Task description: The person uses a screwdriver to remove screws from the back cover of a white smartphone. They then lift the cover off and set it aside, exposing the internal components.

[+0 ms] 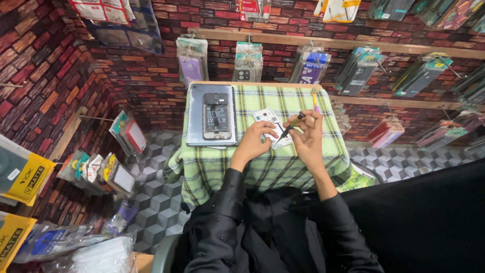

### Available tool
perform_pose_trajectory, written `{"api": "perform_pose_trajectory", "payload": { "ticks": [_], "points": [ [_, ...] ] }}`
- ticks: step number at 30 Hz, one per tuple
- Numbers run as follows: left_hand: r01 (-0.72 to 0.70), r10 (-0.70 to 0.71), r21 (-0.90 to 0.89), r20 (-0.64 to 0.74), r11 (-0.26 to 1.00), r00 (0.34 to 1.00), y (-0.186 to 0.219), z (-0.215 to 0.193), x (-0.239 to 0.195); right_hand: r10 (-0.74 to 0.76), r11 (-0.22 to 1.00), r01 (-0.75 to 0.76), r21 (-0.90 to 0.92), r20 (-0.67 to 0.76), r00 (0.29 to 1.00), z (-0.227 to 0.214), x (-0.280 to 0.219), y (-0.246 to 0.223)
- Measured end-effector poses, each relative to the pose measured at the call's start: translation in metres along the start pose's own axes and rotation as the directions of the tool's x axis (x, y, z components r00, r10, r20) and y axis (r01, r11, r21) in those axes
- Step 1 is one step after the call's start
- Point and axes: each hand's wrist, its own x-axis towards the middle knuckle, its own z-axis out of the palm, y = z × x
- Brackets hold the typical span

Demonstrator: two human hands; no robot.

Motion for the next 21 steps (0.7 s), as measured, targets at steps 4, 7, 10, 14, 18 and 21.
{"api": "perform_pose_trajectory", "payload": {
  "ticks": [4, 7, 10, 14, 18, 21],
  "points": [
    [-0.017, 0.017, -0.012, 0.011, 1.0, 1.0, 0.002, -0.001, -0.001, -0.009, 1.0, 0.009, 0.027, -0.006, 1.0, -0.003, -0.002, 0.001],
    [-0.039, 0.039, -0.003, 0.014, 0.999, 0.999, 0.007, -0.003, 0.0, -0.006, 1.0, 0.007, 0.001, -0.031, 1.0, -0.004, -0.007, 0.001],
    [-0.06, 0.06, 0.022, 0.009, 0.998, 0.998, 0.018, -0.007, -0.003, -0.014, 1.0, 0.012, -0.016, -0.118, 0.993, -0.009, -0.019, 0.0],
    [-0.046, 0.048, 0.111, -0.01, 0.993, 0.999, 0.036, -0.011, -0.006, 0.037, 0.999, -0.037, 0.006, -0.219, 0.975, -0.028, -0.043, 0.005],
    [-0.101, 0.106, 0.214, -0.013, 0.972, 0.994, 0.048, -0.01, -0.006, 0.124, 0.99, -0.136, -0.035, -0.234, 0.964, -0.06, -0.072, 0.016],
    [-0.103, 0.091, 0.279, 0.056, 0.955, 0.994, 0.048, -0.006, -0.006, 0.125, 0.992, -0.116, 0.05, -0.251, 0.96, -0.081, -0.08, 0.028]
  ]
}}
